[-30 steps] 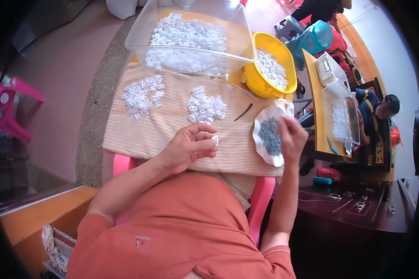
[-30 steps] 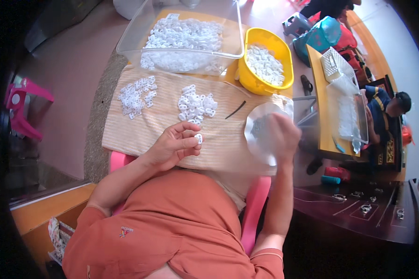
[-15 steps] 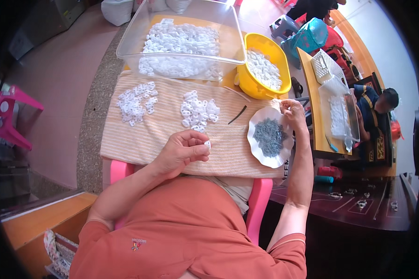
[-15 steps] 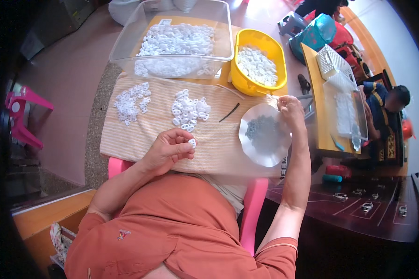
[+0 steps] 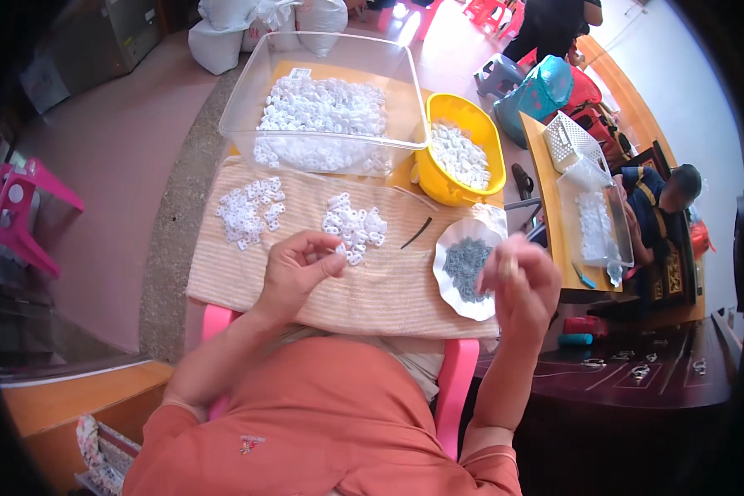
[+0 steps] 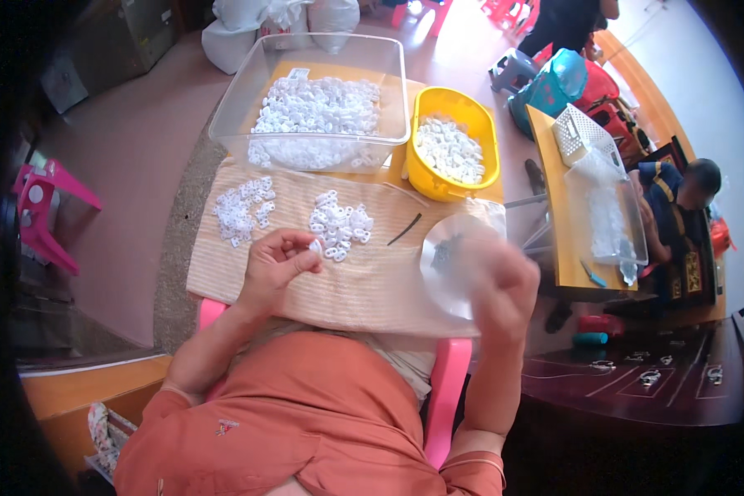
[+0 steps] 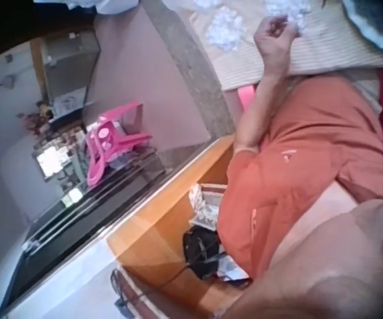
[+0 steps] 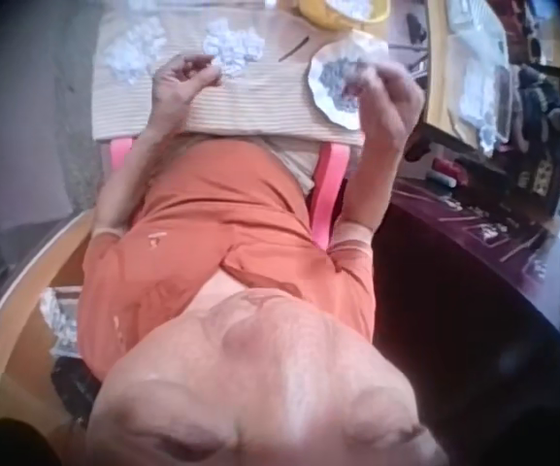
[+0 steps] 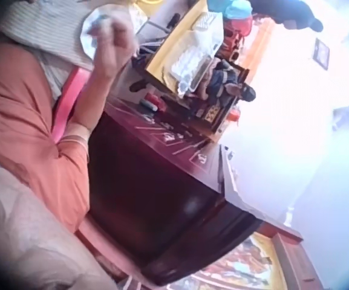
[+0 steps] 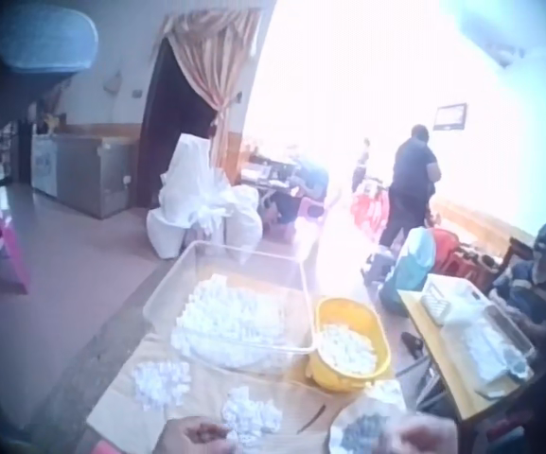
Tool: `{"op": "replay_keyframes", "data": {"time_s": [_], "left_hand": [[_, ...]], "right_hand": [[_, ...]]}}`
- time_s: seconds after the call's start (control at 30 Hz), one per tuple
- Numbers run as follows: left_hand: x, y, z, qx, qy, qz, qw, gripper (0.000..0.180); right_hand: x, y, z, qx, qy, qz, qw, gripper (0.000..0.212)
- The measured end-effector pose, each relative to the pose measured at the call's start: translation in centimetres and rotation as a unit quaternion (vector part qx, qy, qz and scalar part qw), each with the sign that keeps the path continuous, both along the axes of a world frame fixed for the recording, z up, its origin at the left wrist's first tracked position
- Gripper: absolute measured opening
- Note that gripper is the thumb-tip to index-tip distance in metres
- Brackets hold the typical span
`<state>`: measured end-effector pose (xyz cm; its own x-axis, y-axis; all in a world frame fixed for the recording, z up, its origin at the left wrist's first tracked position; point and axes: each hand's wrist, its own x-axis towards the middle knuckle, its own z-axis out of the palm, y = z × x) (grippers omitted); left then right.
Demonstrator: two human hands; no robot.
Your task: Assembling small white plastic components by hand in a workshop setting.
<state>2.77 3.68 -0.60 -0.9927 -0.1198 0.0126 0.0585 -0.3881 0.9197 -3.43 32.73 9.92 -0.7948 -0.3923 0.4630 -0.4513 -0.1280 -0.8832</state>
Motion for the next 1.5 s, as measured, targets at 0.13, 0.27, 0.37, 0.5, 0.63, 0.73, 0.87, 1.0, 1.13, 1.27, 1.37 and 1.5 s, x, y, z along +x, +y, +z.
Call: {"op": "replay_keyframes", "data": {"time_s": [0.13,0.27,0.37,0.5,0.63,0.73,0.87,1.0,1.13,1.27,1.37,1.5], "left_hand": [[-0.9,-2.5,2.0,-0.087,0.034,0.101,0.991,0.021],[-1.5,-6.3,1.2,-0.149,0.048,0.182,0.971,0.019],[-1.5,-8.5,1.4,-0.203,0.046,0.213,0.955,0.019],[-1.9,-11.4,0.9,-0.259,0.023,0.254,0.931,0.018],[-1.9,-12.2,0.2,-0.274,0.026,0.271,0.922,0.018],[-2.0,-11.9,0.0,-0.263,0.030,0.268,0.926,0.017],[-2.0,-11.9,0.2,-0.240,0.034,0.260,0.935,0.018],[-1.5,-12.3,-0.1,-0.236,0.043,0.273,0.931,0.018],[-0.9,-12.0,-0.3,-0.190,0.067,0.264,0.943,0.019],[-0.6,-11.8,-0.1,-0.142,0.056,0.229,0.961,0.020],[-0.7,-11.7,-0.2,-0.087,0.061,0.222,0.969,0.021],[-0.2,-12.1,-0.3,-0.062,0.045,0.202,0.976,0.021]], "right_hand": [[6.3,-7.4,5.1,-0.232,-0.126,0.355,0.897,0.023],[8.6,-11.2,6.6,-0.303,-0.167,0.466,0.814,0.023],[9.0,-12.2,7.9,-0.281,-0.211,0.501,0.791,0.027],[9.6,-13.1,8.0,-0.305,-0.172,0.489,0.799,0.030],[10.0,-13.4,7.5,-0.304,-0.176,0.487,0.799,0.034],[9.4,-13.3,7.3,-0.279,-0.168,0.491,0.808,0.036],[9.1,-12.4,2.6,-0.297,-0.148,0.420,0.845,0.030],[7.9,-10.1,-0.4,-0.179,-0.229,0.325,0.900,0.029],[7.5,-9.6,-2.7,-0.086,-0.163,0.259,0.948,0.025],[7.3,-9.3,-4.5,-0.037,-0.179,0.237,0.954,0.021],[7.2,-9.2,-5.6,0.012,-0.157,0.207,0.966,0.018],[7.3,-9.3,-6.5,0.045,-0.175,0.180,0.967,0.016]]}}
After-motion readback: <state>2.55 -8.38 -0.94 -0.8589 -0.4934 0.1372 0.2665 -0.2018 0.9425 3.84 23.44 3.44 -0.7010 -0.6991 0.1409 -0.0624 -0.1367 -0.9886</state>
